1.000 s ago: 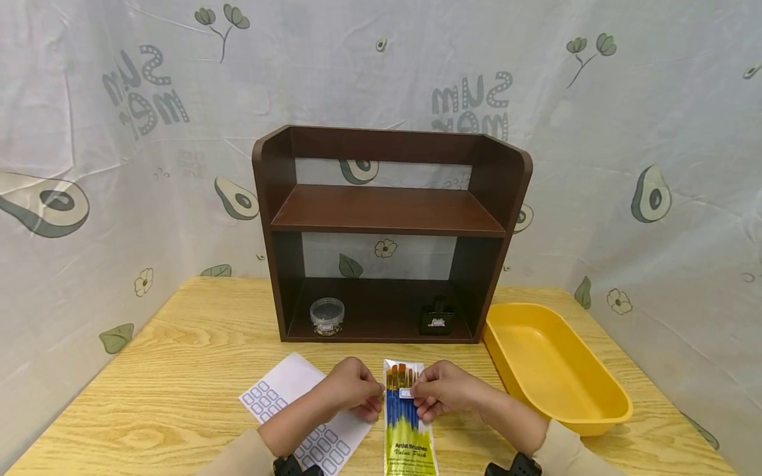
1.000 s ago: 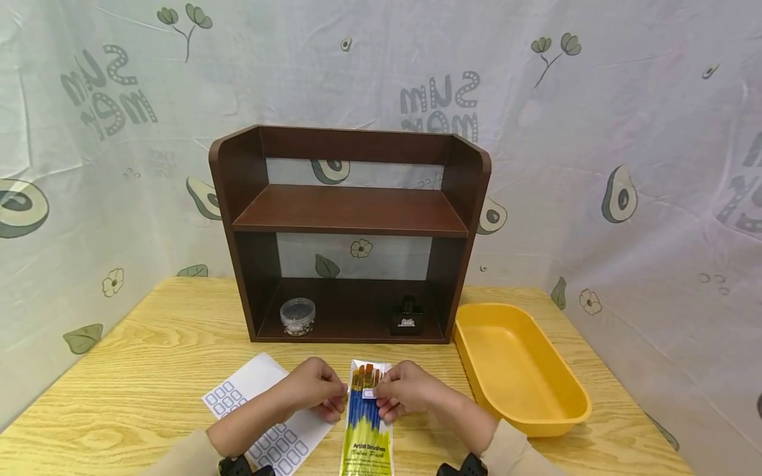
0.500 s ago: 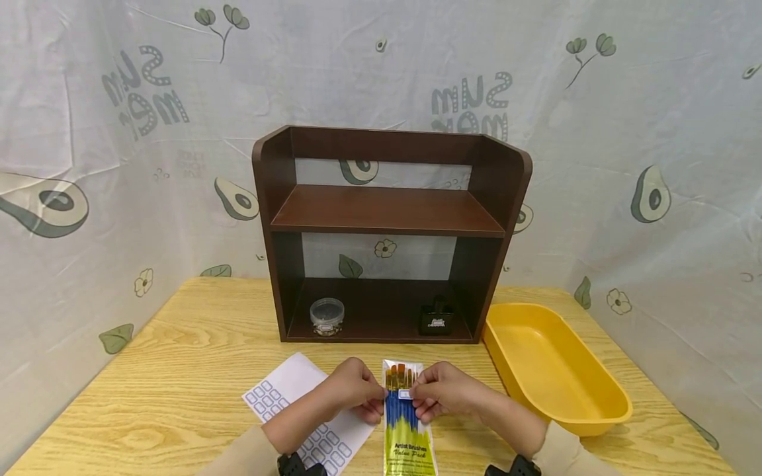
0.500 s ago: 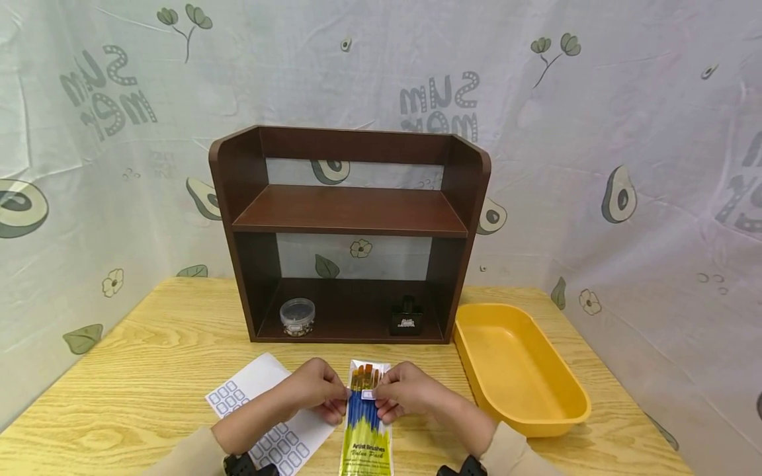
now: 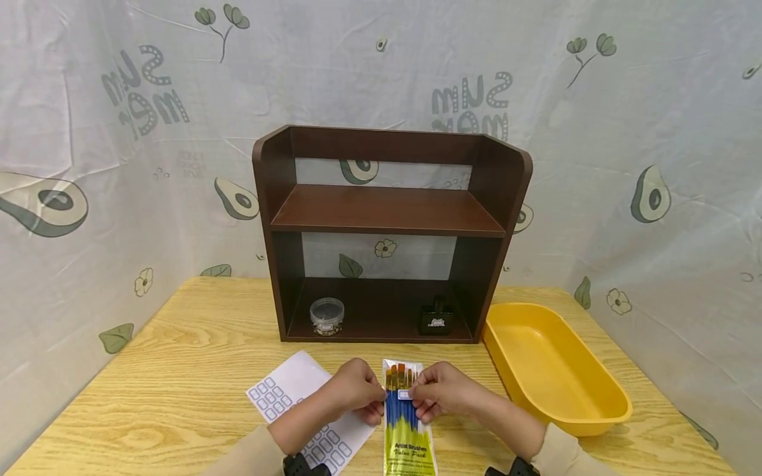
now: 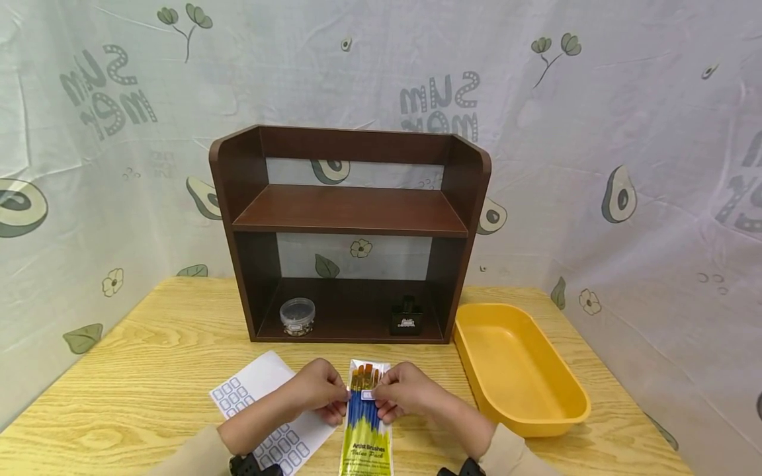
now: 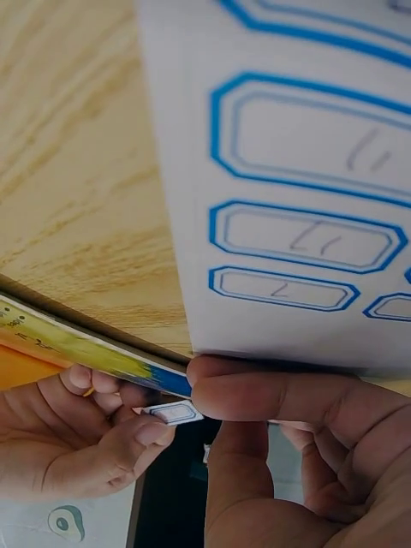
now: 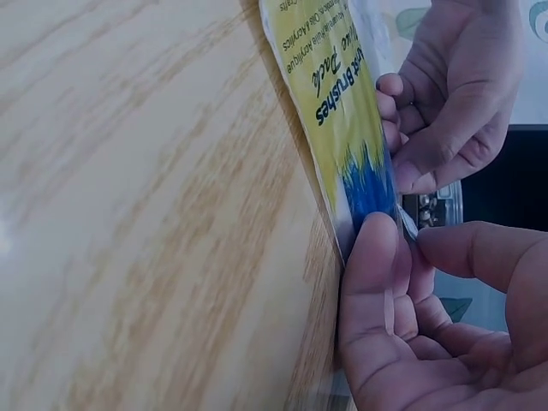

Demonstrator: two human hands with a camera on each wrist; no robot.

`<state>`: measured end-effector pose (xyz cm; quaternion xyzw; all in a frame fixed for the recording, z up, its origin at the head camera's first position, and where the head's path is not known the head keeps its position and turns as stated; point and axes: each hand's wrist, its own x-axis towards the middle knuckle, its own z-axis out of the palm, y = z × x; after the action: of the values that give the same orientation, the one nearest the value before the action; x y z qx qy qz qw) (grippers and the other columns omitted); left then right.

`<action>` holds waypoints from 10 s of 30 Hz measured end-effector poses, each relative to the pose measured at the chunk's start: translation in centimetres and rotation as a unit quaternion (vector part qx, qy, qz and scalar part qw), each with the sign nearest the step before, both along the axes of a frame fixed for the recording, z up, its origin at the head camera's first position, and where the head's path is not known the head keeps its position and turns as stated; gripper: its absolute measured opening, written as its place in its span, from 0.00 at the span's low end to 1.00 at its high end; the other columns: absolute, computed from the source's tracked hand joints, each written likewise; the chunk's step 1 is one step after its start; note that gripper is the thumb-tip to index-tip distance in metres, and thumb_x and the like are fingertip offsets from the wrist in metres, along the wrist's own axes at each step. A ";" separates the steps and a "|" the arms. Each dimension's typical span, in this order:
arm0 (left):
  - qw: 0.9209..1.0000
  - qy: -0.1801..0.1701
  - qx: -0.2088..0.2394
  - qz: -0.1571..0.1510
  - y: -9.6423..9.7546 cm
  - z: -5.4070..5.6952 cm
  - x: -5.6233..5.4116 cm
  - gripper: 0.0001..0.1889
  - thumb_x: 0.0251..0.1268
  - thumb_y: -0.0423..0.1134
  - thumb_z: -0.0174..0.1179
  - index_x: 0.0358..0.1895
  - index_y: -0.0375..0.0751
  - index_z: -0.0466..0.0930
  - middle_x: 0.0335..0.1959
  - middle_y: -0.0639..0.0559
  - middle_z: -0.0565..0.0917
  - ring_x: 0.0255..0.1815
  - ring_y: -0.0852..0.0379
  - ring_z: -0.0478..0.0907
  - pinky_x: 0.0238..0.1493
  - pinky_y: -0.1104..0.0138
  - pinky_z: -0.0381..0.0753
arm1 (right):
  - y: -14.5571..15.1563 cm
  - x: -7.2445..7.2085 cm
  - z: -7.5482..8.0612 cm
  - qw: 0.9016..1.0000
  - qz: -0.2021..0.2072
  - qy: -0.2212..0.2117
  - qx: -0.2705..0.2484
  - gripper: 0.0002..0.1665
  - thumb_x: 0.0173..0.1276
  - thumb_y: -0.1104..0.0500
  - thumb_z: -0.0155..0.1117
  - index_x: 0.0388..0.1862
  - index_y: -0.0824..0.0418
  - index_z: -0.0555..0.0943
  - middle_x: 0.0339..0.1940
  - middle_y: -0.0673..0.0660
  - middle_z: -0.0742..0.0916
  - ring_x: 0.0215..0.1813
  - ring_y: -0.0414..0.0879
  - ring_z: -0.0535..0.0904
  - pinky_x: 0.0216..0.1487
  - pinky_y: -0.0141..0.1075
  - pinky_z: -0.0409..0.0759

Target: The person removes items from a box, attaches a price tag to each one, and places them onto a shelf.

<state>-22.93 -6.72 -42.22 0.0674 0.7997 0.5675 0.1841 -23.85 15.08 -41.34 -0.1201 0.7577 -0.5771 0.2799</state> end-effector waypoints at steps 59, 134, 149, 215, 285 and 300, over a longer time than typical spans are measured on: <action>0.999 0.022 -0.025 0.003 0.0 0.2 0.3 0.14 0.69 0.26 0.63 0.22 0.30 0.80 0.14 0.48 0.83 0.10 0.64 0.76 0.18 0.70 0.83 | -0.6 1.1 -0.4 0.978 -0.030 0.167 0.120 0.06 0.74 0.68 0.63 0.36 0.67 0.76 0.19 0.54 0.82 0.18 0.40 0.77 0.21 0.33 0.82; 0.969 0.028 0.219 0.110 -0.7 -0.2 -0.6 0.06 0.78 0.33 0.46 0.39 0.38 0.70 0.34 0.50 0.80 0.33 0.60 0.79 0.36 0.70 0.85 | 0.5 3.6 -0.6 0.992 0.009 -0.061 -0.111 0.19 0.81 0.62 0.58 0.59 0.77 0.76 0.48 0.63 0.92 0.40 0.44 0.91 0.44 0.32 0.90; 0.963 0.045 0.228 0.138 -1.5 0.3 -0.8 0.06 0.79 0.34 0.50 0.41 0.36 0.73 0.36 0.50 0.79 0.33 0.60 0.79 0.37 0.70 0.86 | 0.3 4.0 -0.7 0.990 0.005 -0.016 -0.140 0.17 0.79 0.65 0.59 0.58 0.79 0.75 0.42 0.61 0.93 0.36 0.40 0.91 0.40 0.28 0.88; 0.897 0.294 -0.047 0.328 -13.6 4.2 -6.5 0.18 0.76 0.37 0.59 0.62 0.30 0.80 0.60 0.32 0.85 0.61 0.35 0.84 0.61 0.45 0.86 | 0.6 -1.2 11.1 0.974 -0.050 0.189 -0.114 0.25 0.81 0.62 0.58 0.69 0.76 0.69 0.47 0.51 0.92 0.39 0.41 0.90 0.48 0.33 0.90; 0.888 0.314 -0.075 0.328 -13.5 4.0 -6.3 0.15 0.77 0.37 0.59 0.58 0.31 0.81 0.55 0.33 0.87 0.57 0.38 0.85 0.57 0.50 0.87 | -4.1 -6.0 16.2 0.936 -0.200 0.271 -0.107 0.20 0.80 0.55 0.62 0.51 0.75 0.81 0.26 0.49 0.88 0.26 0.37 0.88 0.37 0.29 0.89; 0.888 0.312 -0.075 0.328 -13.5 4.0 -6.3 0.16 0.76 0.37 0.59 0.59 0.31 0.82 0.55 0.33 0.88 0.56 0.38 0.86 0.50 0.64 0.85 | -4.8 -6.9 16.3 0.931 -0.234 0.264 -0.091 0.23 0.80 0.52 0.62 0.47 0.75 0.83 0.22 0.49 0.87 0.24 0.38 0.88 0.34 0.29 0.88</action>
<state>-29.26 -20.21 -38.26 -0.0397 0.8326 0.4835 -0.2671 -30.72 10.29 -25.07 -0.1121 0.7554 -0.6398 -0.0859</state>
